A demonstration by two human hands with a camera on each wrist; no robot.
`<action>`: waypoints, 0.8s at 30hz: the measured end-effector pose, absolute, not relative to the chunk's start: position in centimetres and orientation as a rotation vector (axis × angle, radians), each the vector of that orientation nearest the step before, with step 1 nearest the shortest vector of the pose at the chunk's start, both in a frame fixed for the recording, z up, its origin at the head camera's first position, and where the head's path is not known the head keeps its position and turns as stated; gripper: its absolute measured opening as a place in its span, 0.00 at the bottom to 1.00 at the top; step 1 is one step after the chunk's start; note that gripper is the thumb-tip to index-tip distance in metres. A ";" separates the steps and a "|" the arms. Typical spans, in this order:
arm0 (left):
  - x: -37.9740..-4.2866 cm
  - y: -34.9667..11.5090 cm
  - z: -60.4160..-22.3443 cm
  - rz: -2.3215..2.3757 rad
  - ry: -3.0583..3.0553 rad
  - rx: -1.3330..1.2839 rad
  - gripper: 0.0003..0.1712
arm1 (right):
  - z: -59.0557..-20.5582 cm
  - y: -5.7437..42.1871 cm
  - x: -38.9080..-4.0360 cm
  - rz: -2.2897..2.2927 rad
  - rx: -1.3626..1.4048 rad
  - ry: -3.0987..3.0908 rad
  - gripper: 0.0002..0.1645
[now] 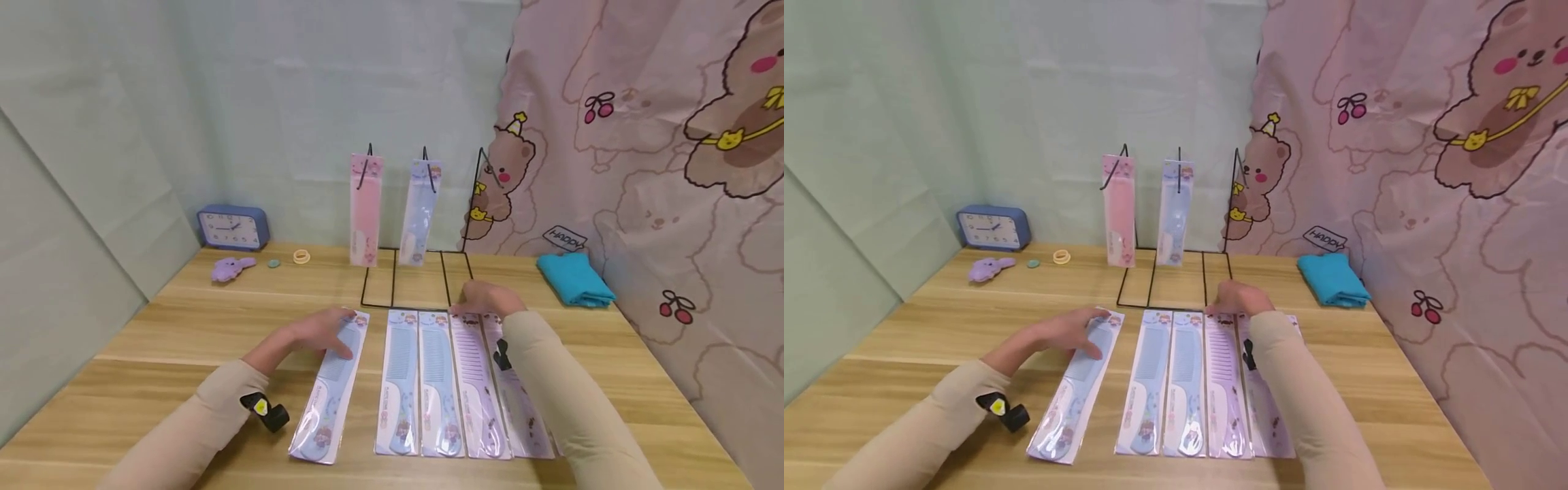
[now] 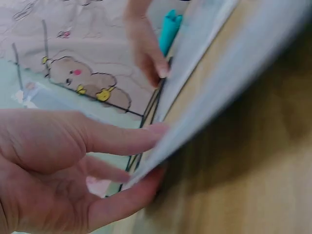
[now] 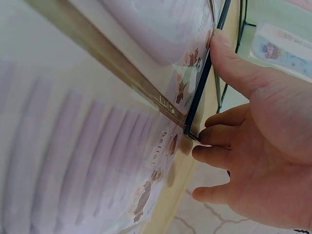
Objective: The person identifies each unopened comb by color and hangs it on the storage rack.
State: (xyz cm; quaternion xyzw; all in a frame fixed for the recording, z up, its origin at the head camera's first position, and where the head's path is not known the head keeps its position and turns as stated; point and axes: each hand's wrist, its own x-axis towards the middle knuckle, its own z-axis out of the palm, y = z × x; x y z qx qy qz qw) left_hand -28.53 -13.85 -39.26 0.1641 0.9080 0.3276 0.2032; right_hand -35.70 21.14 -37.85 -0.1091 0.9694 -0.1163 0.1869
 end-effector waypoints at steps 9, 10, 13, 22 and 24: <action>-28.9 -15.6 -37.5 1.207 2.201 0.555 0.52 | -38.4 21.3 -35.8 -0.334 -0.335 2.733 0.22; -28.9 -15.7 -37.0 1.248 2.182 0.572 0.52 | -38.3 21.3 -35.9 -0.328 -0.332 2.733 0.23; -29.0 -15.8 -35.6 1.380 2.153 0.612 0.51 | -38.1 21.3 -35.9 -0.313 -0.321 2.729 0.23; -28.5 -13.8 -32.8 1.713 2.157 0.670 0.41 | -37.8 21.3 -35.8 -0.320 -0.310 2.723 0.23; -28.4 -13.0 -32.3 1.757 2.160 0.713 0.40 | -37.7 21.3 -35.8 -0.320 -0.317 2.722 0.23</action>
